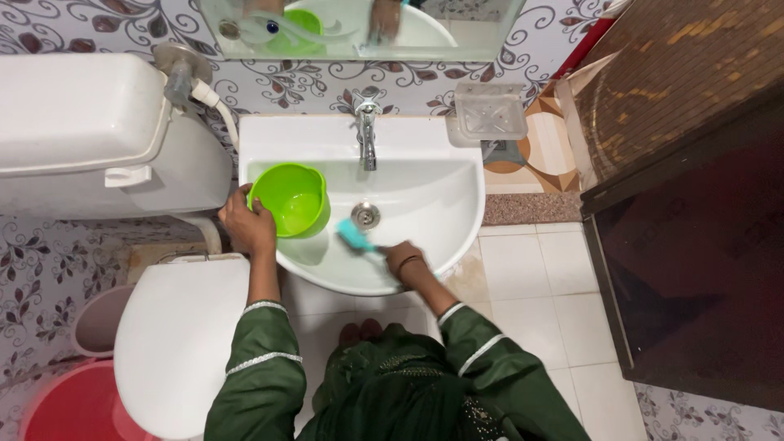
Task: The person scrubs the interior of a white bathroom sink using a blue brush and water from a green bowl. They repeatedly pour water from the bowl onto the sink surface and scrub the basin and drain area.
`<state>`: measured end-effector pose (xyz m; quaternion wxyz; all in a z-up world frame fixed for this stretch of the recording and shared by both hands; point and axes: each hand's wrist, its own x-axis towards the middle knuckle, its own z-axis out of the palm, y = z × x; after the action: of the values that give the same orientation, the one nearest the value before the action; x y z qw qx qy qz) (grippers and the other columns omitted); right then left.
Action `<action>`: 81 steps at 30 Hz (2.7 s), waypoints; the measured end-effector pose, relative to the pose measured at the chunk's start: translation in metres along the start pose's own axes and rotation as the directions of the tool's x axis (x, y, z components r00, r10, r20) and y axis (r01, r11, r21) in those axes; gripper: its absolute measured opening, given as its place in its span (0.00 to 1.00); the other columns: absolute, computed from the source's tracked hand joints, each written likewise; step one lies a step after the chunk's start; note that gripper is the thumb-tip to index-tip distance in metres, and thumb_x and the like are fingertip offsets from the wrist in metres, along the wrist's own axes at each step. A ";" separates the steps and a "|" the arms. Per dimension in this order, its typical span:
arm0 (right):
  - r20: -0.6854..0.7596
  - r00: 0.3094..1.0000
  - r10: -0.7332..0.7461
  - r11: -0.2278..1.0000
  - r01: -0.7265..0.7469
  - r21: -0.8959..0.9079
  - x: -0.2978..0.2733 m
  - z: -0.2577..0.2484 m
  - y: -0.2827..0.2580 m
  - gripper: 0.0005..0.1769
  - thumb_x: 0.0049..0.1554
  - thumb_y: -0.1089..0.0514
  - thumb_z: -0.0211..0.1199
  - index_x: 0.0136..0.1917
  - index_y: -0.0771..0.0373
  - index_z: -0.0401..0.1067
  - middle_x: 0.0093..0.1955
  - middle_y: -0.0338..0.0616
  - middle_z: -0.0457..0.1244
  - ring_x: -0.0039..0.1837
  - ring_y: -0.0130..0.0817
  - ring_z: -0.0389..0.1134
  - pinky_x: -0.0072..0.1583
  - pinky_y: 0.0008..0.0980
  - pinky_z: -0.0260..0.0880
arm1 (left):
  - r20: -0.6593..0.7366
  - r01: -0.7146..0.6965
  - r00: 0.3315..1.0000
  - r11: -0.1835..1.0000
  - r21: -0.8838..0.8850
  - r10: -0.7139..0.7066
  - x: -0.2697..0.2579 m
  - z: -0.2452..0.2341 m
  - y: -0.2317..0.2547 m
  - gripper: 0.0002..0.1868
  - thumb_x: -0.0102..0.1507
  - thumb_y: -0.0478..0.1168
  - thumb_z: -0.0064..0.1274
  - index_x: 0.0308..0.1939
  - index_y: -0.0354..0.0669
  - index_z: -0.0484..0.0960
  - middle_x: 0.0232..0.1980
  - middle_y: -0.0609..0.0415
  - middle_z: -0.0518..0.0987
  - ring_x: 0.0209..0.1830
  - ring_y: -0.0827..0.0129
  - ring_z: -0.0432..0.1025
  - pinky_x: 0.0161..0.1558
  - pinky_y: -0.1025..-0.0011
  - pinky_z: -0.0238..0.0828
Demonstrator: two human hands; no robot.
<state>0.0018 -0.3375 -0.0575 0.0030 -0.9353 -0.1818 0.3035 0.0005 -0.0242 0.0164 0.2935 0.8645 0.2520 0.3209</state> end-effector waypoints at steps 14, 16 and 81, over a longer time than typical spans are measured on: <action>-0.039 0.998 -0.045 0.991 0.049 0.121 0.003 0.004 -0.013 0.30 0.62 0.54 0.53 0.77 0.36 0.61 0.57 0.57 0.69 0.59 0.56 0.71 0.60 0.51 0.72 | -0.012 -0.007 1.000 0.997 -0.073 0.007 0.001 0.002 -0.003 0.17 0.59 0.27 0.58 0.52 0.41 0.83 0.54 0.49 0.82 0.55 0.47 0.69 0.56 0.55 0.66; 0.013 0.998 -0.065 0.990 0.063 0.128 -0.001 -0.001 -0.028 0.30 0.63 0.51 0.54 0.77 0.37 0.59 0.57 0.57 0.68 0.59 0.55 0.70 0.60 0.50 0.71 | -0.023 -0.017 1.000 0.997 -0.070 0.016 0.003 0.002 -0.004 0.17 0.59 0.27 0.58 0.52 0.41 0.83 0.54 0.49 0.82 0.55 0.47 0.69 0.56 0.55 0.67; 0.134 0.990 -0.040 0.999 0.044 -0.024 0.018 0.003 0.004 0.32 0.63 0.49 0.54 0.80 0.39 0.56 0.73 0.60 0.59 0.77 0.57 0.56 0.73 0.63 0.54 | 0.008 0.078 0.997 0.991 0.109 -0.079 0.008 0.010 0.006 0.20 0.59 0.26 0.56 0.53 0.46 0.83 0.51 0.49 0.84 0.49 0.47 0.72 0.49 0.53 0.69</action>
<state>0.0149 -0.3354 -0.0700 -0.0152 -0.9089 -0.2053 0.3627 0.0144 -0.0271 0.0176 0.2599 0.8706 0.3011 0.2897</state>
